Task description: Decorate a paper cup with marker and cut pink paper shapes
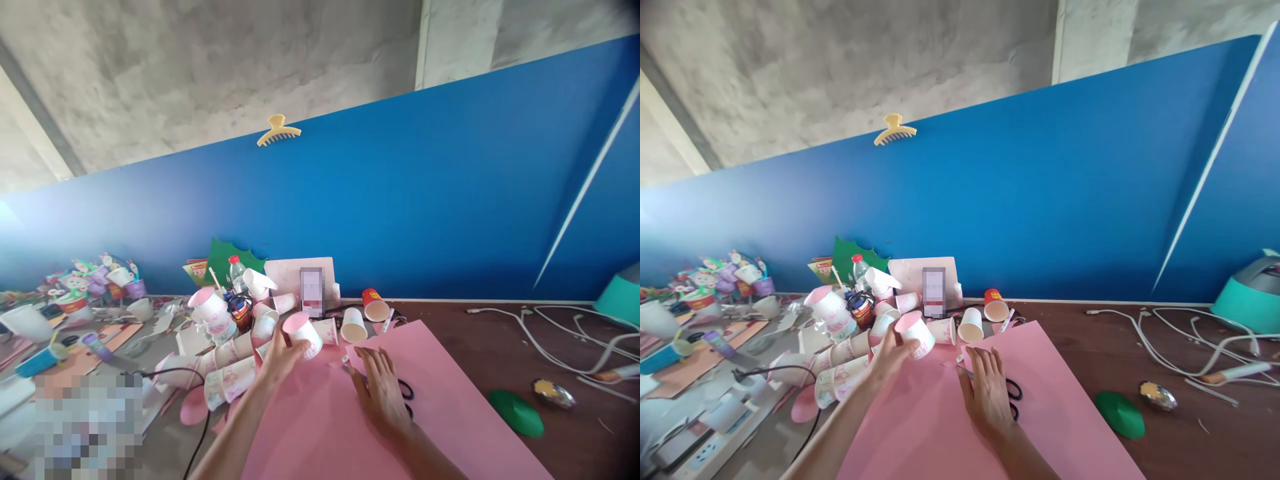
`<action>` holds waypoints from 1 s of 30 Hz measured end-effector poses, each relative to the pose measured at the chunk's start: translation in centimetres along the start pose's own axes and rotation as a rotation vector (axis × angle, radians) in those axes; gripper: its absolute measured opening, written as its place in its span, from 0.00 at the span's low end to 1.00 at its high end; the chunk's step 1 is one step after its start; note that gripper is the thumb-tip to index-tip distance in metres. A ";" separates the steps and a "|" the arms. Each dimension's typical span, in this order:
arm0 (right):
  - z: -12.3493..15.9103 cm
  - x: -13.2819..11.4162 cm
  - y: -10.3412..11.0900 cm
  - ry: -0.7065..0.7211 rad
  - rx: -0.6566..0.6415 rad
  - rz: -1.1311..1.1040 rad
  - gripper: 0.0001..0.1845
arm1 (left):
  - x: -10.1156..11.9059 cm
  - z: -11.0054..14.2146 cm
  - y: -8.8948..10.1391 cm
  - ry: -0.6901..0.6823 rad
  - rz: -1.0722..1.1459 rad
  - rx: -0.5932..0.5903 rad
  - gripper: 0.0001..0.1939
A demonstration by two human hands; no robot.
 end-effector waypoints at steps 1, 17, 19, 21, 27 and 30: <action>0.0 0.1 0.0 -0.007 -0.004 -0.001 0.14 | 0.5 -0.3 -0.2 -0.004 0.058 -0.033 0.33; 0.3 0.3 -0.5 -0.008 -0.017 -0.027 0.15 | 1.3 -4.1 -0.6 0.169 0.405 -0.276 0.27; 0.3 0.3 -0.6 -0.007 -0.018 -0.030 0.15 | 1.0 -4.5 -0.3 0.184 0.432 -0.276 0.25; 0.3 0.3 -0.5 -0.005 -0.019 -0.035 0.15 | 0.8 -4.8 -0.2 0.195 0.433 -0.280 0.23; 0.2 0.3 -0.3 0.002 -0.011 -0.038 0.15 | 1.1 -5.4 0.1 0.179 0.357 -0.290 0.24; 0.2 0.4 -0.4 -0.006 -0.017 -0.036 0.15 | 0.7 -6.2 0.6 0.176 0.154 -0.258 0.28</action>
Point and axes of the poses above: each hand's wrist, its own z-axis away from the middle knuckle, its own y-axis out of the back of the hand, x = y × z, the point moved 8 cm from there along -z, towards the middle knuckle, and after that the axes turned 7 degrees about z, right-handed, at the moved point
